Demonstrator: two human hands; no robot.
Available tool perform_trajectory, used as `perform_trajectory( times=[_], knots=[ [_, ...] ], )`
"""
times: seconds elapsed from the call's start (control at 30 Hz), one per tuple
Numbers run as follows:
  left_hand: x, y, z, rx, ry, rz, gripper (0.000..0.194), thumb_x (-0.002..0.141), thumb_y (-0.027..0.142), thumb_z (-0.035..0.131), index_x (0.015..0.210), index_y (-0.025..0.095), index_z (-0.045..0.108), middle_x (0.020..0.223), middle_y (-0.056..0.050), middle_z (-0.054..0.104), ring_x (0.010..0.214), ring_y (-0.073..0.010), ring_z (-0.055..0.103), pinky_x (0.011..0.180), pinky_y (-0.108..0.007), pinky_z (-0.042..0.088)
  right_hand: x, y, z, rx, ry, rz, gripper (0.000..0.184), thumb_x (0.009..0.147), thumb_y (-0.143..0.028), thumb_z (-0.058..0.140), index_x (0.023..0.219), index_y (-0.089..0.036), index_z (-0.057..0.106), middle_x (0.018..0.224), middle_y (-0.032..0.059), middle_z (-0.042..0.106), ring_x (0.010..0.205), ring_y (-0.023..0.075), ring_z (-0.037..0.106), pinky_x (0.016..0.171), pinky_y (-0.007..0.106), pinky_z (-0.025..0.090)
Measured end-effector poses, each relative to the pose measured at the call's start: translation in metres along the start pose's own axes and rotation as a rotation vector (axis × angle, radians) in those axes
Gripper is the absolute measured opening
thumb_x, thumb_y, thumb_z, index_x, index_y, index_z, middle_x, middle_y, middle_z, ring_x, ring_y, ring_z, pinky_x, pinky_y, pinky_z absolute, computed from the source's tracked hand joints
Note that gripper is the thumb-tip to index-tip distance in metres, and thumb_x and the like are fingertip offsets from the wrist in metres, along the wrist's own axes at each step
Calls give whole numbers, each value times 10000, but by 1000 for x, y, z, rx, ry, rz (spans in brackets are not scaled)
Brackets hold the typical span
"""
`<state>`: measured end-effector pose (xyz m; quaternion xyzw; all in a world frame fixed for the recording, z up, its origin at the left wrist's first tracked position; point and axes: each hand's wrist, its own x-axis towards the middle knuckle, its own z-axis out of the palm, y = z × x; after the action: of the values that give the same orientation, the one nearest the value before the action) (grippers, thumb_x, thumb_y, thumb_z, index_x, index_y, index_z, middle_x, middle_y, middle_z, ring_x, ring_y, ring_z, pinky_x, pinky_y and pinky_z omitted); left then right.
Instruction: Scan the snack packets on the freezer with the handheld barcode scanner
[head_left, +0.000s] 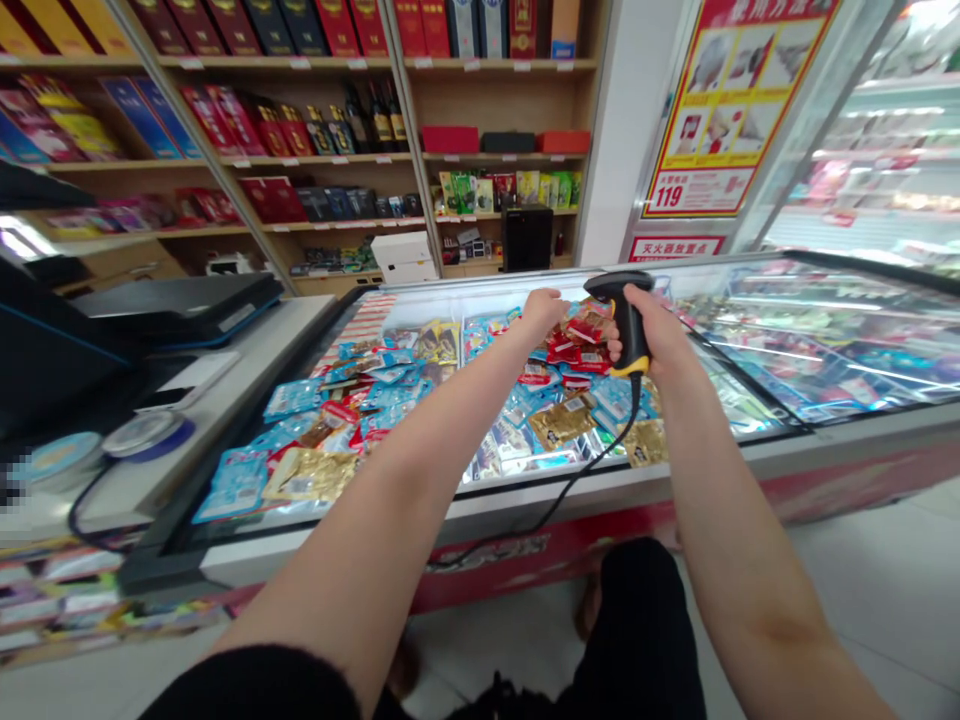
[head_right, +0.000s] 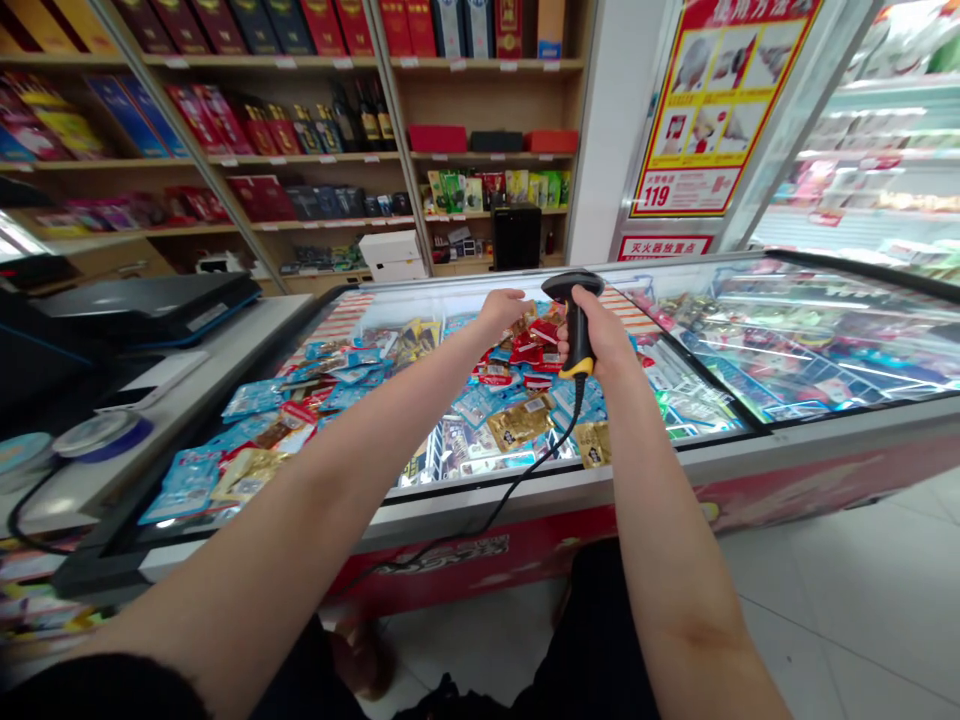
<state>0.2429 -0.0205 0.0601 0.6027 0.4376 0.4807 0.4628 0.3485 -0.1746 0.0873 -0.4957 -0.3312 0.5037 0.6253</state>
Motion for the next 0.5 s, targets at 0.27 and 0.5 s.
perform_trajectory(
  times=[0.27, 0.5],
  knots=[
    [-21, -17, -57, 305, -5, 38, 230, 720, 149, 761, 949, 130, 751, 936, -88, 766, 878, -207, 705, 816, -284, 521, 2, 21, 9, 17, -21, 49, 342, 975, -508, 538, 835, -196, 557, 504, -7, 551, 355, 124, 490, 349, 224, 432],
    [-11, -30, -153, 548, 66, 72, 349, 751, 158, 674, 1089, 139, 758, 1085, -88, 771, 979, -206, 712, 888, -274, 526, 7, 32, 64, -50, -121, 101, 341, 988, -499, 532, 831, -197, 549, 511, 1, 573, 357, 131, 511, 348, 230, 441]
  ],
)
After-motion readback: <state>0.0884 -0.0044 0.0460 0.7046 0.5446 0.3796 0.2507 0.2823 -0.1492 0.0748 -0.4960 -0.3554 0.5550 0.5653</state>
